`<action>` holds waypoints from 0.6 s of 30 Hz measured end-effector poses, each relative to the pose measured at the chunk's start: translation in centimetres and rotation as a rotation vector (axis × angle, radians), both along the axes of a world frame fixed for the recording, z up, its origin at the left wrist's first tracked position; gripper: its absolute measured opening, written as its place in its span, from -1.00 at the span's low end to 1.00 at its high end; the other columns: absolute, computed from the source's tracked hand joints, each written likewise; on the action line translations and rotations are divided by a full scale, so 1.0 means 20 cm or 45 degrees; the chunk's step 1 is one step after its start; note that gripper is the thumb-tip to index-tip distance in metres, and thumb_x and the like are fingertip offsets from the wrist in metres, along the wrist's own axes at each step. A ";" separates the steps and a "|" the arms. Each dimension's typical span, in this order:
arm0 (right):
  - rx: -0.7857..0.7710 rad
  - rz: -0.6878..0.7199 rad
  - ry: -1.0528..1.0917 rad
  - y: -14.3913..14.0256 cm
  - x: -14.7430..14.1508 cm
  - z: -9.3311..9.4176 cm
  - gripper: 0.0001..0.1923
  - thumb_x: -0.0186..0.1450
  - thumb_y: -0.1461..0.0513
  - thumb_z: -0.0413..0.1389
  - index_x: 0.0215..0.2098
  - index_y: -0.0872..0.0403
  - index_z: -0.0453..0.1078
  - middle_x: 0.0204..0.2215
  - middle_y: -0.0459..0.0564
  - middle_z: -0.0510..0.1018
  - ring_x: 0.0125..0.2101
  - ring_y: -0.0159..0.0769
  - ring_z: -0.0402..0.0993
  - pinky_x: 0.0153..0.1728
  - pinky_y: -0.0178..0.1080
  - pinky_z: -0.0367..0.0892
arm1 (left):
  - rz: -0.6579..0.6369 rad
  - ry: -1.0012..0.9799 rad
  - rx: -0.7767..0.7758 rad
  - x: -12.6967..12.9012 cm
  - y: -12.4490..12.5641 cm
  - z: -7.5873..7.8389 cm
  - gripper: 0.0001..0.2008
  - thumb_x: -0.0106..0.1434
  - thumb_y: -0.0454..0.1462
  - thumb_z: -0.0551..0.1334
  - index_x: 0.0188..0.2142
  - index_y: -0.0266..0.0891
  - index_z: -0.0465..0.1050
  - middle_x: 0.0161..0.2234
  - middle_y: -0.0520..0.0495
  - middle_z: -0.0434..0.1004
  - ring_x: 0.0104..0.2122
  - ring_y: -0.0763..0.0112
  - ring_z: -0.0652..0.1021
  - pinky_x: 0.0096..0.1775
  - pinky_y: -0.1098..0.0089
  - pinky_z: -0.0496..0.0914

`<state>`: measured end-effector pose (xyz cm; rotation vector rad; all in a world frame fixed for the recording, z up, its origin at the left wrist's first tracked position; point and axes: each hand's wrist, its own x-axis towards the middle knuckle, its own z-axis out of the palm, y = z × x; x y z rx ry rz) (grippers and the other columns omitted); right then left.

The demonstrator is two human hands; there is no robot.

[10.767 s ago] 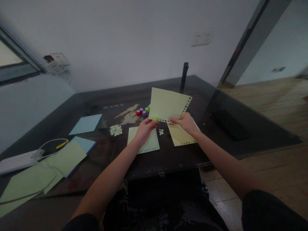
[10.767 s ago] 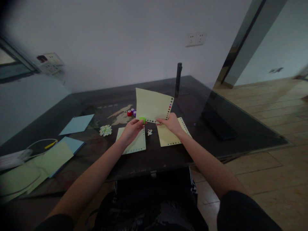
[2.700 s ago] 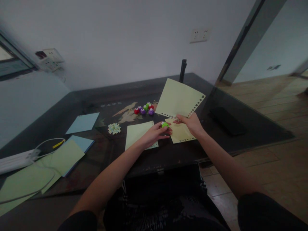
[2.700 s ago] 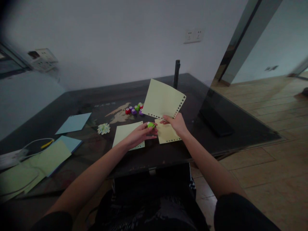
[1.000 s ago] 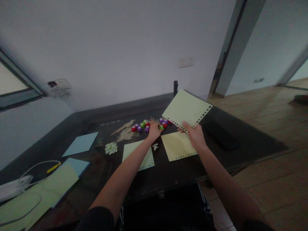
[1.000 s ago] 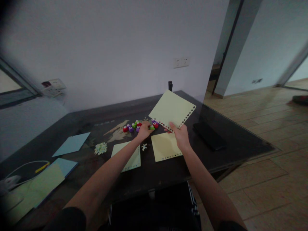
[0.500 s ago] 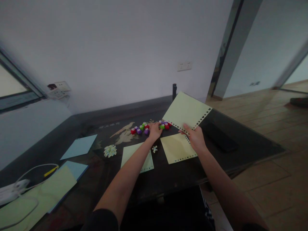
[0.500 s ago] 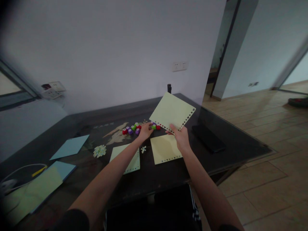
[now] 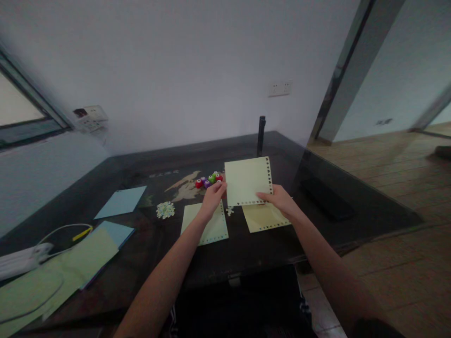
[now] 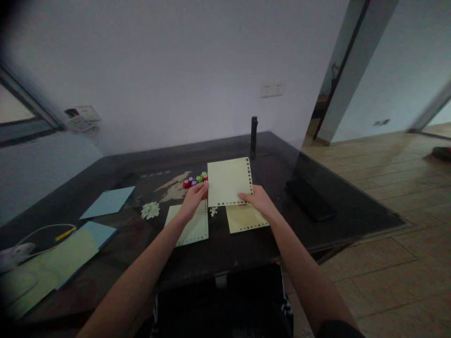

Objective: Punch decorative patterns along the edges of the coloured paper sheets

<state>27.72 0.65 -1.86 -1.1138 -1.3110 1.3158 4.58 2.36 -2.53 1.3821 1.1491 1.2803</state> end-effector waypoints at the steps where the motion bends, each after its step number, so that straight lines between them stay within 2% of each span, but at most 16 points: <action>1: 0.000 0.015 -0.028 0.00 0.00 0.00 -0.69 -0.04 0.18 0.29 -0.33 0.16 0.49 -0.34 0.09 0.61 -0.38 -0.17 0.54 -0.26 -0.08 0.43 | 0.021 0.046 0.025 -0.01 0.00 0.00 -0.71 0.11 -0.11 0.23 -0.36 -0.32 0.47 -0.48 -0.03 0.51 -0.48 0.43 0.49 -0.40 0.43 0.38; 6: 0.013 0.040 -0.079 0.00 0.01 0.00 -0.65 -0.01 0.11 0.28 -0.29 0.14 0.49 -0.31 0.09 0.61 -0.36 -0.19 0.53 -0.28 -0.12 0.41 | 0.067 0.163 0.099 -0.02 -0.01 0.00 -0.86 0.05 -0.23 0.24 -0.46 -0.30 0.43 -0.59 0.04 0.44 -0.58 0.48 0.45 -0.45 0.45 0.34; 12: 0.157 -0.221 -0.076 0.05 0.04 -0.02 -0.63 0.01 0.04 0.23 -0.32 0.13 0.46 -0.45 0.01 0.57 -0.53 -0.32 0.42 -0.51 -0.27 0.27 | 0.064 0.161 0.164 -0.02 -0.02 0.01 -0.87 0.05 -0.25 0.24 -0.44 -0.29 0.42 -0.55 0.03 0.46 -0.56 0.46 0.48 -0.44 0.44 0.36; 15: 0.226 -0.308 -0.075 0.07 0.06 -0.03 -0.66 0.02 0.07 0.21 -0.32 0.12 0.46 -0.46 -0.02 0.55 -0.54 -0.36 0.39 -0.51 -0.29 0.24 | 0.037 0.186 0.144 -0.01 -0.03 0.01 -0.88 0.07 -0.25 0.23 -0.44 -0.30 0.41 -0.54 0.02 0.46 -0.56 0.47 0.48 -0.44 0.44 0.37; 18: 0.295 -0.354 -0.148 0.07 0.07 -0.02 -0.66 0.04 0.10 0.19 -0.28 0.13 0.45 -0.43 -0.01 0.55 -0.51 -0.34 0.41 -0.45 -0.27 0.28 | 0.009 0.159 0.097 0.02 -0.06 0.02 -0.86 0.09 -0.26 0.22 -0.35 -0.29 0.36 -0.54 0.04 0.46 -0.58 0.48 0.49 -0.43 0.43 0.38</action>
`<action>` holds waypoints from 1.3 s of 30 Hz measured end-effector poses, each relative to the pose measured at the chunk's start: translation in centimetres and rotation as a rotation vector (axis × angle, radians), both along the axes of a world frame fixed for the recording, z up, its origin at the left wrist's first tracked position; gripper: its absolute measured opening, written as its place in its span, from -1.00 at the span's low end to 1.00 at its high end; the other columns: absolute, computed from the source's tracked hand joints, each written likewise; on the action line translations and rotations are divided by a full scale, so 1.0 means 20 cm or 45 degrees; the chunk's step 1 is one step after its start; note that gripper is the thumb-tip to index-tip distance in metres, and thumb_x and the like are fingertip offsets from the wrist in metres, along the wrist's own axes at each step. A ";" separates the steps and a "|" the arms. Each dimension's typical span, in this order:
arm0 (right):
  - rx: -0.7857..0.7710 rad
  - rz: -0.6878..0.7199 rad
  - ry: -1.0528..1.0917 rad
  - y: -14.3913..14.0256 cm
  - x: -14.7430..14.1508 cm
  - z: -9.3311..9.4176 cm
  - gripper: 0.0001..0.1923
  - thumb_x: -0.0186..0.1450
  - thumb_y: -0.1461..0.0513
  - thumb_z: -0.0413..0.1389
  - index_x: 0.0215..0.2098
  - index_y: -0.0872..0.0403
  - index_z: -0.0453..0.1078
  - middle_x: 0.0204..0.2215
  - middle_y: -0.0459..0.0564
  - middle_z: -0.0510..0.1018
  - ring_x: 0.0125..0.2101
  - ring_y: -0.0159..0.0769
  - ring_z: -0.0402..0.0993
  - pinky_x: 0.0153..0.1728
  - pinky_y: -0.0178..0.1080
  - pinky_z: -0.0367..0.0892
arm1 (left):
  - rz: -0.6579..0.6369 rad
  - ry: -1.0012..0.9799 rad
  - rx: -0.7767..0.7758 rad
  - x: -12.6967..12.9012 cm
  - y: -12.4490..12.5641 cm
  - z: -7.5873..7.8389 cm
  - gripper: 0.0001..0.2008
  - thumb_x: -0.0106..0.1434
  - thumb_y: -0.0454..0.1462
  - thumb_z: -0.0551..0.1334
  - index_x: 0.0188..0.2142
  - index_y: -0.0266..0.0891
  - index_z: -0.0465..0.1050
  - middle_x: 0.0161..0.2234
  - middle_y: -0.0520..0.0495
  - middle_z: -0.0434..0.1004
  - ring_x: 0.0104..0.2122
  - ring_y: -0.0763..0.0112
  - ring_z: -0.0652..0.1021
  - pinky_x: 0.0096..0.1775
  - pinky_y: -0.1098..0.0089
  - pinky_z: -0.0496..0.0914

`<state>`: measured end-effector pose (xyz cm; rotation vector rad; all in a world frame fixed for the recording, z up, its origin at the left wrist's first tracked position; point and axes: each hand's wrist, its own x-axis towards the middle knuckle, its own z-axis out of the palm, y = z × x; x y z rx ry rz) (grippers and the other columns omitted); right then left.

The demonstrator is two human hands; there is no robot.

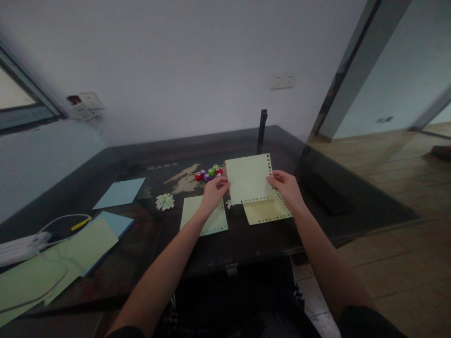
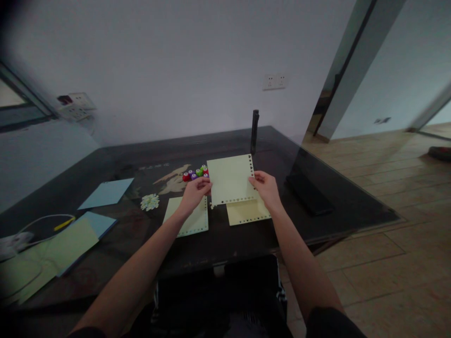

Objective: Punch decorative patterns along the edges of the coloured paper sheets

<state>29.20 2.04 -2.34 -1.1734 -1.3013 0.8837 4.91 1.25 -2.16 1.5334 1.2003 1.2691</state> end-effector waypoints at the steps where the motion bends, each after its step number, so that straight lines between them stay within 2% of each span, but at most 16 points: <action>1: 0.015 -0.020 -0.035 0.00 0.00 0.00 -0.66 0.04 0.11 0.19 -0.26 0.13 0.44 -0.43 -0.01 0.54 -0.50 -0.33 0.41 -0.44 -0.25 0.29 | 0.003 -0.022 -0.011 0.01 -0.01 0.00 -0.83 0.09 -0.27 0.22 -0.31 -0.28 0.33 -0.54 0.05 0.46 -0.59 0.48 0.49 -0.43 0.43 0.39; 4: 0.047 -0.075 -0.155 -0.01 0.02 0.03 -0.62 0.04 0.13 0.18 -0.20 0.14 0.42 -0.48 -0.04 0.51 -0.49 -0.32 0.41 -0.43 -0.24 0.31 | 0.039 -0.055 -0.032 0.04 -0.04 0.00 -0.75 0.10 -0.29 0.22 -0.24 -0.22 0.20 -0.54 0.11 0.44 -0.59 0.49 0.49 -0.45 0.45 0.37; 6: 0.063 -0.079 -0.257 -0.02 0.04 0.04 -0.59 0.06 0.15 0.16 -0.13 0.14 0.40 -0.51 -0.06 0.48 -0.50 -0.31 0.40 -0.44 -0.24 0.32 | 0.046 0.012 -0.025 0.07 -0.05 -0.01 -0.76 0.11 -0.30 0.20 -0.26 -0.20 0.17 -0.55 0.13 0.43 -0.61 0.51 0.46 -0.48 0.48 0.34; 10: 0.052 -0.068 -0.554 -0.05 0.10 0.06 -0.55 0.07 0.21 0.14 -0.05 0.14 0.37 -0.55 -0.09 0.45 -0.55 -0.33 0.36 -0.46 -0.25 0.28 | -0.032 0.335 0.057 0.11 -0.08 -0.06 -0.85 0.11 -0.35 0.18 -0.33 -0.20 0.20 -0.56 0.12 0.42 -0.57 0.51 0.44 -0.44 0.48 0.30; 14: -0.036 -0.086 -0.754 -0.08 0.17 0.02 -0.55 0.06 0.24 0.13 -0.06 0.15 0.39 -0.56 -0.09 0.43 -0.55 -0.34 0.33 -0.46 -0.26 0.25 | -0.091 0.619 0.107 0.17 -0.12 -0.09 -0.86 0.09 -0.37 0.16 -0.33 -0.18 0.25 -0.52 0.10 0.44 -0.50 0.47 0.45 -0.41 0.46 0.27; 21: -0.092 -0.090 -0.814 -0.12 0.21 -0.08 -0.61 0.06 0.24 0.13 -0.11 0.13 0.42 -0.56 -0.10 0.42 -0.56 -0.36 0.32 -0.48 -0.29 0.24 | -0.110 0.804 0.061 0.21 -0.15 -0.09 -0.85 0.11 -0.36 0.15 -0.29 -0.16 0.29 -0.46 0.06 0.49 -0.44 0.41 0.48 -0.39 0.45 0.27; 39: -0.112 -0.083 -0.946 -0.13 0.22 -0.11 -0.59 0.07 0.28 0.15 -0.08 0.10 0.41 -0.54 -0.10 0.42 -0.51 -0.34 0.35 -0.45 -0.29 0.24 | -0.101 0.989 0.054 0.22 -0.17 -0.10 -0.85 0.14 -0.35 0.15 -0.26 -0.13 0.29 -0.43 0.02 0.52 -0.42 0.34 0.50 -0.42 0.42 0.22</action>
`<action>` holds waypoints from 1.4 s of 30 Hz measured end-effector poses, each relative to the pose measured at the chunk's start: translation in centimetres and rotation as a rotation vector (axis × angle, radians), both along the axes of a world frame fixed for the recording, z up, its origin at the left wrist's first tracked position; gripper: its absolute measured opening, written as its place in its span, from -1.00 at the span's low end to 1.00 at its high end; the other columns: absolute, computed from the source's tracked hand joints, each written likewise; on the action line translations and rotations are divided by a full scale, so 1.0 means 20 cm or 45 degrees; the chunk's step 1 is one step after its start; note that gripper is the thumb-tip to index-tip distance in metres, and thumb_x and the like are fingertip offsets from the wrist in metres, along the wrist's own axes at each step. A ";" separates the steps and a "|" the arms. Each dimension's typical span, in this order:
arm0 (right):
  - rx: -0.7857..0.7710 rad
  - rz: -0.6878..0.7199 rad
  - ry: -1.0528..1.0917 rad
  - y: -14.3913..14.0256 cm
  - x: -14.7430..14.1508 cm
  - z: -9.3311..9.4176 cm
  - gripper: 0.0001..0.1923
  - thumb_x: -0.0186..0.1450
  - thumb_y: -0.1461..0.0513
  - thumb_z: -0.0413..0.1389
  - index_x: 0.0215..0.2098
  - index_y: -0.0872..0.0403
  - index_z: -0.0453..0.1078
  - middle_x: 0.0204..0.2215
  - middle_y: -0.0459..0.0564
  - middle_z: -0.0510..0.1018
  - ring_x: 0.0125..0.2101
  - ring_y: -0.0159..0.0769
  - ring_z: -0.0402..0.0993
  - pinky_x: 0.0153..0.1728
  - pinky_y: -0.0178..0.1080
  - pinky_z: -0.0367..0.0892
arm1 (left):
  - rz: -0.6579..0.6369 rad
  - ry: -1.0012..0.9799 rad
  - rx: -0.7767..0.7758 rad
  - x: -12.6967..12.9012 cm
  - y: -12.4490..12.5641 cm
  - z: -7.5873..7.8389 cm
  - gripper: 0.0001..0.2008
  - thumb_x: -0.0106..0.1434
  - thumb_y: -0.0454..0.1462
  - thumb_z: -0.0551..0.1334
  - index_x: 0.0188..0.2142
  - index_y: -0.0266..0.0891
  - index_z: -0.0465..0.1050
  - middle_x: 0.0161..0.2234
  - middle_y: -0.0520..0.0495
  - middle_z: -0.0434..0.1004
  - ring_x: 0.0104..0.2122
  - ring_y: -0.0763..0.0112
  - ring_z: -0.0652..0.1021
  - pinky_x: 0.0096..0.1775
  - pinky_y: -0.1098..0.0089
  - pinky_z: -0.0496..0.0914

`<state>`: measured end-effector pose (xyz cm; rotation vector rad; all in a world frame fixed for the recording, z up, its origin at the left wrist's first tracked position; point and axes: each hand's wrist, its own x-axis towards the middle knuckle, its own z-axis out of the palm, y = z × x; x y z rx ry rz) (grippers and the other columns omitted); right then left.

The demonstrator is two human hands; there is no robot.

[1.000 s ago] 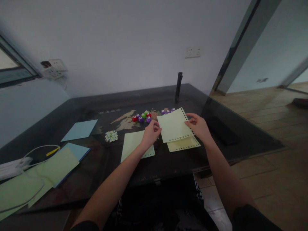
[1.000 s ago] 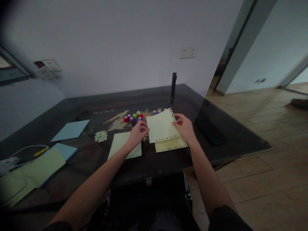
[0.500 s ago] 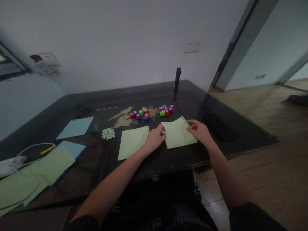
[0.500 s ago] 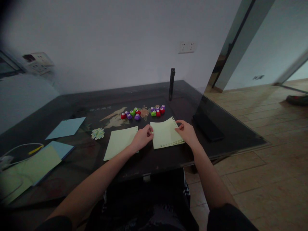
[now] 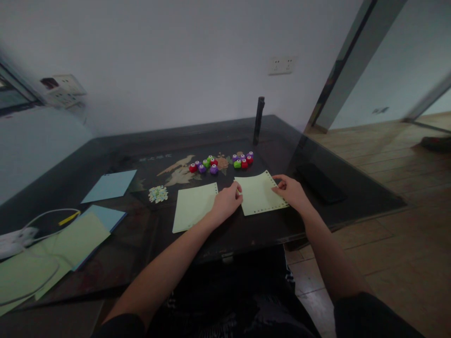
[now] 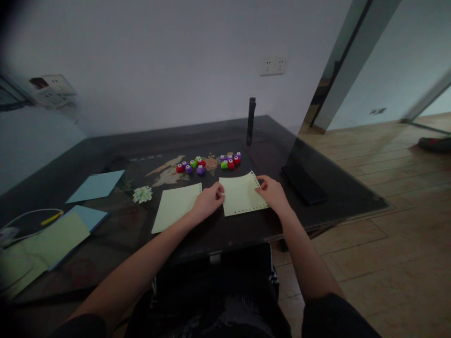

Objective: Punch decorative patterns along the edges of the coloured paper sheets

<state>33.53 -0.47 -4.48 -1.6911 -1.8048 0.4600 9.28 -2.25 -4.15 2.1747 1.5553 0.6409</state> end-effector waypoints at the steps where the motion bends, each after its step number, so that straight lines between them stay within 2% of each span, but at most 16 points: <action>1: -0.004 0.001 -0.007 0.00 0.00 0.00 -0.59 0.07 0.28 0.14 -0.08 0.10 0.41 -0.54 -0.10 0.43 -0.51 -0.34 0.35 -0.45 -0.29 0.23 | 0.001 0.006 0.004 0.00 0.00 0.00 -0.84 0.14 -0.35 0.15 -0.26 -0.13 0.29 -0.43 0.02 0.53 -0.41 0.33 0.50 -0.42 0.42 0.22; 14: -0.010 0.041 -0.070 0.00 0.00 -0.01 -0.72 0.07 0.28 0.13 -0.23 0.10 0.49 -0.55 -0.09 0.42 -0.52 -0.34 0.34 -0.45 -0.30 0.21 | 0.001 0.099 0.015 0.02 -0.01 0.01 -0.86 0.14 -0.35 0.15 -0.28 -0.14 0.37 -0.41 -0.04 0.54 -0.38 0.26 0.52 -0.36 0.38 0.29; 32: -0.047 0.059 -0.087 -0.03 -0.02 0.02 -0.79 0.08 0.27 0.12 -0.31 0.11 0.52 -0.60 -0.10 0.38 -0.53 -0.34 0.32 -0.46 -0.30 0.16 | -0.031 0.140 -0.020 0.02 -0.01 0.03 -0.85 0.16 -0.35 0.13 -0.26 -0.17 0.39 -0.40 -0.04 0.54 -0.38 0.33 0.52 -0.33 0.40 0.32; 37: -0.041 0.079 -0.146 -0.02 -0.01 0.01 -0.77 0.09 0.28 0.11 -0.29 0.12 0.53 -0.54 -0.07 0.39 -0.50 -0.35 0.31 -0.43 -0.30 0.17 | -0.085 0.233 0.017 0.02 -0.02 0.04 -0.80 0.18 -0.34 0.11 -0.19 -0.19 0.39 -0.37 -0.05 0.55 -0.37 0.33 0.52 -0.32 0.40 0.33; 42: 0.034 0.062 -0.195 -0.01 -0.01 -0.01 -0.79 0.08 0.29 0.14 -0.31 0.11 0.55 -0.49 -0.07 0.30 -0.49 -0.36 0.28 -0.37 -0.28 0.21 | -0.091 0.271 0.040 0.02 -0.01 0.03 -0.80 0.19 -0.33 0.10 -0.18 -0.20 0.38 -0.35 -0.07 0.54 -0.36 0.32 0.52 -0.32 0.38 0.33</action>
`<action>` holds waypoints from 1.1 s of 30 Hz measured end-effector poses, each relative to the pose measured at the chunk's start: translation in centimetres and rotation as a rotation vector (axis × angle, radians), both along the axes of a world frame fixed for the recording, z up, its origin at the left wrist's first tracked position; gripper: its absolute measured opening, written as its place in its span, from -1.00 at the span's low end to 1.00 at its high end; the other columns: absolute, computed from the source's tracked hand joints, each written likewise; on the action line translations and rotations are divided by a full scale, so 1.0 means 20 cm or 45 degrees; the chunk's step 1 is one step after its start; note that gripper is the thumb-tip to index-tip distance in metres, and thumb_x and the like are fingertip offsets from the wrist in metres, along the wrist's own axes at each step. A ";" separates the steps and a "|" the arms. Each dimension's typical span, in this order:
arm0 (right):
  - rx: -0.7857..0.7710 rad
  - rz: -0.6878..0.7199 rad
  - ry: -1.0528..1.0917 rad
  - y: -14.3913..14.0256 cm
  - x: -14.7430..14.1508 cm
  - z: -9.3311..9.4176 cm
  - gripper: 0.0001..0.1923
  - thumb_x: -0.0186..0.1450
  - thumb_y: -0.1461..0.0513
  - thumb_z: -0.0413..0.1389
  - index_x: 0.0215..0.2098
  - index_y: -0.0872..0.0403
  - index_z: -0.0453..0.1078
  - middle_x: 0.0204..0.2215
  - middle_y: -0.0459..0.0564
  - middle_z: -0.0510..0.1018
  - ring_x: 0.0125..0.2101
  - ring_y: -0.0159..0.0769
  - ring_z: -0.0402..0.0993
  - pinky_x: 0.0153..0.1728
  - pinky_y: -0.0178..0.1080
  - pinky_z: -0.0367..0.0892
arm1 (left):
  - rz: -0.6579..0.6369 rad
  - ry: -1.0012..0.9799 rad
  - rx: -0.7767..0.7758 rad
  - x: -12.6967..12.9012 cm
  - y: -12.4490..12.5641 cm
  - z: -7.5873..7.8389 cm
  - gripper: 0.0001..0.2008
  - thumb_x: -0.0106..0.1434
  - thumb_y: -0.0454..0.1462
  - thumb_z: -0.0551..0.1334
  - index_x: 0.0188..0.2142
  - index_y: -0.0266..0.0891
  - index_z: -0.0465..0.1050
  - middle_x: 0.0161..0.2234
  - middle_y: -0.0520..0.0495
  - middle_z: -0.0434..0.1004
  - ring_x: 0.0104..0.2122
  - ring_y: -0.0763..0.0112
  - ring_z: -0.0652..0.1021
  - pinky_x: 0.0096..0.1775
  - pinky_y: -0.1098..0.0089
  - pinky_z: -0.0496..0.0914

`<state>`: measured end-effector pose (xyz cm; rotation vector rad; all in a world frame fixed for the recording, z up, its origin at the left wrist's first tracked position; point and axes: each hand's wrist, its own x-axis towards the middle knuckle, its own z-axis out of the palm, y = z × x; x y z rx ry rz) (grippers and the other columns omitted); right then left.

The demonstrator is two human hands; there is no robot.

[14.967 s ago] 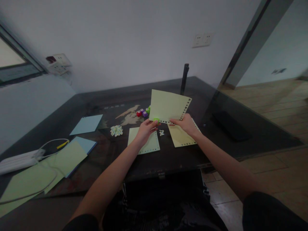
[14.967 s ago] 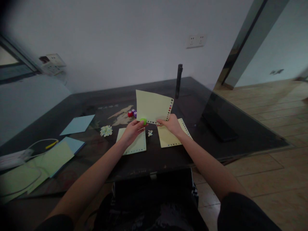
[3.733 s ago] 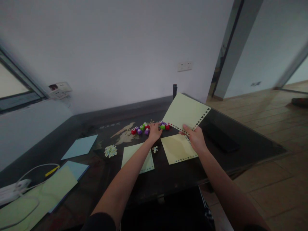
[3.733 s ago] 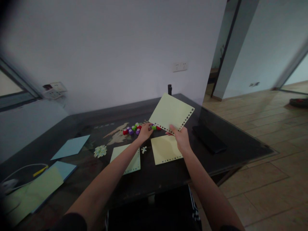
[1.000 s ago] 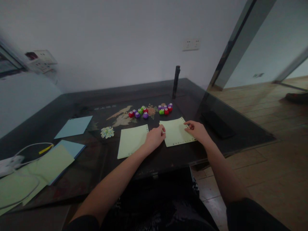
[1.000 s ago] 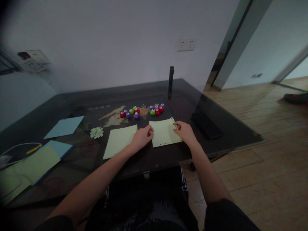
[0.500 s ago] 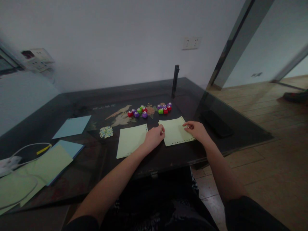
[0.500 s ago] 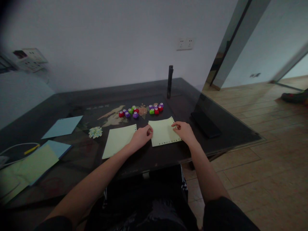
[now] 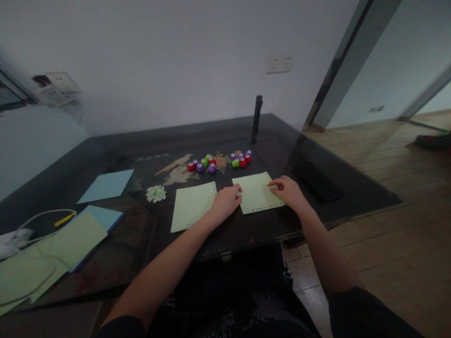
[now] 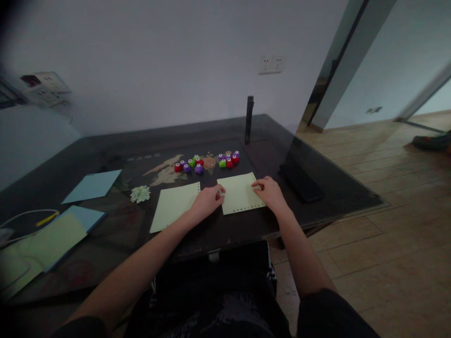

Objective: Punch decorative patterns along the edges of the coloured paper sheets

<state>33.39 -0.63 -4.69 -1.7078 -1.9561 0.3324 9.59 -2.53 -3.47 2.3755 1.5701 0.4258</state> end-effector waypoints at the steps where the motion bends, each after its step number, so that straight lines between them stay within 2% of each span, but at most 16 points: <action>1: 0.005 -0.009 0.009 0.00 0.00 0.00 -0.79 0.08 0.29 0.15 -0.31 0.11 0.55 -0.47 -0.06 0.29 -0.49 -0.36 0.28 -0.36 -0.28 0.22 | -0.001 0.003 0.006 0.00 0.00 0.00 -0.80 0.19 -0.33 0.10 -0.18 -0.20 0.38 -0.35 -0.07 0.54 -0.36 0.31 0.52 -0.32 0.38 0.33; 5: 0.042 -0.043 0.047 -0.01 0.00 0.00 -0.79 0.06 0.28 0.16 -0.31 0.10 0.54 -0.41 -0.05 0.28 -0.49 -0.38 0.27 -0.35 -0.28 0.24 | -0.010 -0.003 0.020 0.00 -0.01 0.01 -0.79 0.19 -0.34 0.10 -0.18 -0.21 0.38 -0.38 -0.07 0.53 -0.37 0.32 0.51 -0.33 0.38 0.32; 9: 0.136 -0.077 0.091 -0.01 -0.01 0.02 -0.82 0.08 0.28 0.15 -0.34 0.09 0.53 -0.46 -0.07 0.29 -0.51 -0.37 0.25 -0.40 -0.27 0.23 | -0.077 -0.160 0.069 -0.03 -0.04 0.10 -0.78 0.20 -0.33 0.10 -0.14 -0.21 0.35 -0.43 -0.01 0.50 -0.41 0.37 0.49 -0.34 0.40 0.31; 12: 0.192 -0.011 0.127 -0.02 -0.05 0.06 -0.84 0.11 0.30 0.12 -0.34 0.11 0.52 -0.49 -0.08 0.31 -0.53 -0.38 0.24 -0.42 -0.28 0.21 | -0.119 -0.312 0.136 -0.13 -0.04 0.19 -0.82 0.22 -0.31 0.09 -0.18 -0.21 0.36 -0.45 0.03 0.48 -0.44 0.43 0.47 -0.35 0.43 0.31; 15: 0.238 0.110 0.145 -0.03 -0.13 0.12 -0.86 0.13 0.31 0.12 -0.34 0.11 0.51 -0.49 -0.08 0.35 -0.53 -0.39 0.26 -0.40 -0.28 0.22 | -0.047 -0.339 0.181 -0.33 0.00 0.23 -0.86 0.22 -0.29 0.09 -0.26 -0.22 0.40 -0.43 0.01 0.49 -0.42 0.44 0.47 -0.32 0.42 0.33; 17: 0.240 0.203 0.137 -0.04 -0.22 0.17 -0.87 0.15 0.32 0.11 -0.35 0.10 0.50 -0.49 -0.08 0.37 -0.51 -0.38 0.29 -0.39 -0.29 0.23 | 0.036 -0.321 0.177 -0.50 0.03 0.20 -0.86 0.21 -0.30 0.10 -0.28 -0.23 0.40 -0.38 -0.02 0.51 -0.38 0.42 0.49 -0.27 0.39 0.35; 20: 0.187 0.408 0.103 -0.04 -0.39 0.24 -0.86 0.18 0.34 0.09 -0.35 0.09 0.49 -0.45 -0.06 0.43 -0.46 -0.38 0.34 -0.37 -0.30 0.23 | 0.198 -0.220 0.194 -0.73 0.07 0.13 -0.87 0.18 -0.31 0.11 -0.29 -0.23 0.41 -0.35 -0.06 0.51 -0.36 0.37 0.49 -0.24 0.31 0.38; 23: 0.117 0.611 0.006 0.00 -0.59 0.29 -0.88 0.19 0.32 0.12 -0.32 0.09 0.48 -0.38 -0.03 0.49 -0.36 -0.33 0.40 -0.30 -0.29 0.26 | 0.125 -0.155 0.218 -0.86 0.08 0.06 -0.82 0.18 -0.32 0.11 -0.23 -0.24 0.42 -0.24 -0.12 0.50 -0.20 0.29 0.49 -0.11 0.23 0.36; 25: 0.064 0.689 -0.117 0.04 -0.72 0.29 -0.85 0.19 0.29 0.14 -0.25 0.09 0.48 -0.32 0.00 0.52 -0.27 -0.27 0.42 -0.25 -0.27 0.26 | 0.069 -0.095 0.235 -0.90 0.08 0.02 -0.77 0.18 -0.29 0.14 -0.16 -0.24 0.40 -0.15 -0.15 0.47 -0.10 0.24 0.45 -0.02 0.17 0.31; 28: 0.013 0.679 -0.299 0.12 -0.87 0.25 -0.75 0.21 0.23 0.15 -0.14 0.11 0.46 -0.15 0.09 0.51 -0.11 -0.16 0.39 -0.13 -0.22 0.25 | 0.063 -0.030 0.211 -0.90 0.08 0.00 -0.70 0.17 -0.23 0.19 -0.09 -0.23 0.38 -0.09 -0.18 0.43 -0.04 0.20 0.42 0.02 0.15 0.28; 33: 0.042 0.555 -0.387 0.17 -0.93 0.17 -0.66 0.27 0.25 0.06 0.01 0.14 0.37 -0.04 0.13 0.44 0.00 -0.13 0.30 -0.04 -0.19 0.21 | 0.146 0.059 0.122 -0.90 0.07 0.00 -0.55 0.10 -0.17 0.26 -0.02 -0.26 0.35 -0.05 -0.23 0.39 -0.03 0.14 0.41 0.02 0.15 0.27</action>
